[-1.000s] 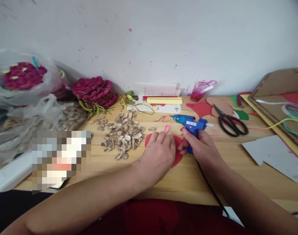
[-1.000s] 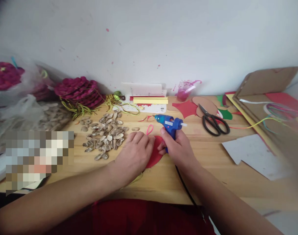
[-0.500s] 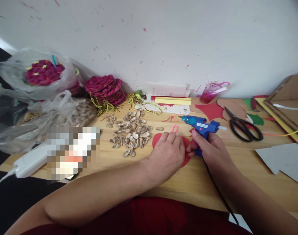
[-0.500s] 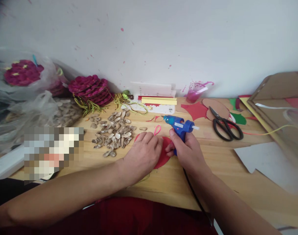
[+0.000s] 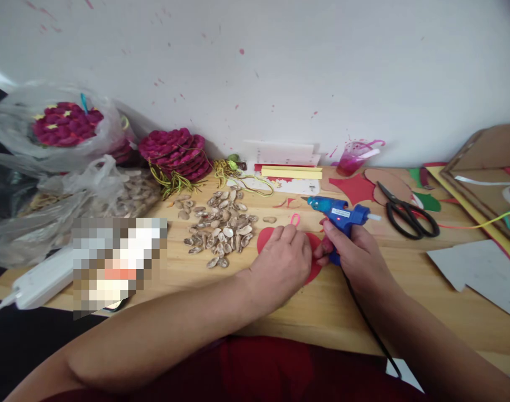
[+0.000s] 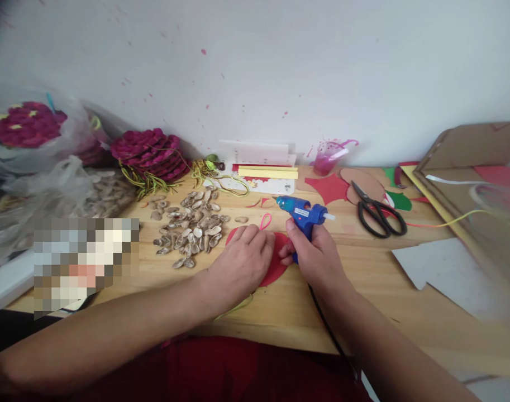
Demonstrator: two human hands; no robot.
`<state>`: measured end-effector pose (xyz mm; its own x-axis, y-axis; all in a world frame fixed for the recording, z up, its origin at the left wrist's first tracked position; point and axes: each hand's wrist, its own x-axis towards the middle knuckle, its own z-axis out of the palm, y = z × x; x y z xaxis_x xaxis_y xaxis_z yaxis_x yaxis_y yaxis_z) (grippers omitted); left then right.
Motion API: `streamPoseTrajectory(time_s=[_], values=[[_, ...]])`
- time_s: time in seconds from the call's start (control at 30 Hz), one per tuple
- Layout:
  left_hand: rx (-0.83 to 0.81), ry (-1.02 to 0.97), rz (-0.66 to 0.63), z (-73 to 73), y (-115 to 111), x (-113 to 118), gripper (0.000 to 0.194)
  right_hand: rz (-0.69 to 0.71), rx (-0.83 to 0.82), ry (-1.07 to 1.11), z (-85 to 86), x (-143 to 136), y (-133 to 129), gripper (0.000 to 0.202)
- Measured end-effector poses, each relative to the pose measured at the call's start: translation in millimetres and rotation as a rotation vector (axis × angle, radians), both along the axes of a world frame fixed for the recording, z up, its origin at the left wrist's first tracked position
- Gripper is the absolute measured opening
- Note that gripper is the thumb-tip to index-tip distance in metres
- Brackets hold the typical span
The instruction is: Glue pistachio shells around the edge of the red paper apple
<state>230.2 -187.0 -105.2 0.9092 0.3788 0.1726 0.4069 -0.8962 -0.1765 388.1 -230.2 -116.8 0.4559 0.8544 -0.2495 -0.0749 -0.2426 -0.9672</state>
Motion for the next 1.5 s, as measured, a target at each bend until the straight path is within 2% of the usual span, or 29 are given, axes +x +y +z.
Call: streamPoseTrajectory(time_s=[0.27,0.53,0.67,0.73,0.8,0.87,0.93,1.0,1.07,1.17,1.27,1.5], values=[[-0.009,0.035,-0.012,3.0,0.2,-0.7,0.031,-0.007,-0.016,-0.003,-1.4,0.6,-0.4,0.037],[-0.041,0.012,-0.020,2.2,1.7,-2.1,0.020,-0.037,0.011,-0.005,1.2,-2.3,3.1,0.036],[-0.240,-0.206,0.014,4.6,21.2,-11.1,0.024,-0.030,0.060,0.034,2.1,-0.5,5.3,0.038],[-0.328,-0.387,0.015,12.7,37.3,-20.0,0.032,-0.030,0.071,0.044,2.3,1.4,5.8,0.037],[-0.391,-0.506,0.034,23.8,53.3,-30.7,0.033,-0.036,0.078,0.037,2.5,3.1,6.1,0.036],[-0.546,-0.413,-0.023,33.1,65.2,-41.0,0.037,-0.041,0.087,0.021,2.5,4.7,6.4,0.035],[-0.656,-0.254,-0.037,36.4,70.5,-48.5,0.063,-0.050,0.098,0.006,1.9,6.5,6.8,0.036],[-0.687,-0.141,-0.053,33.5,69.9,-52.0,0.088,-0.058,0.109,-0.006,0.7,8.5,7.4,0.037],[-0.664,-0.088,-0.052,27.6,66.2,-51.7,0.103,-0.058,0.114,-0.014,-0.4,10.4,7.8,0.038],[-0.637,-0.048,-0.003,20.4,61.1,-48.4,0.106,-0.057,0.116,-0.021,-1.4,11.6,7.5,0.040],[-0.663,-0.038,-0.019,17.9,59.8,-46.7,0.106,-0.059,0.116,-0.008,-1.1,11.3,6.3,0.041],[-0.702,-0.049,-0.075,22.1,66.0,-50.7,0.103,-0.097,0.158,-0.025,1.4,14.1,7.2,0.038]])
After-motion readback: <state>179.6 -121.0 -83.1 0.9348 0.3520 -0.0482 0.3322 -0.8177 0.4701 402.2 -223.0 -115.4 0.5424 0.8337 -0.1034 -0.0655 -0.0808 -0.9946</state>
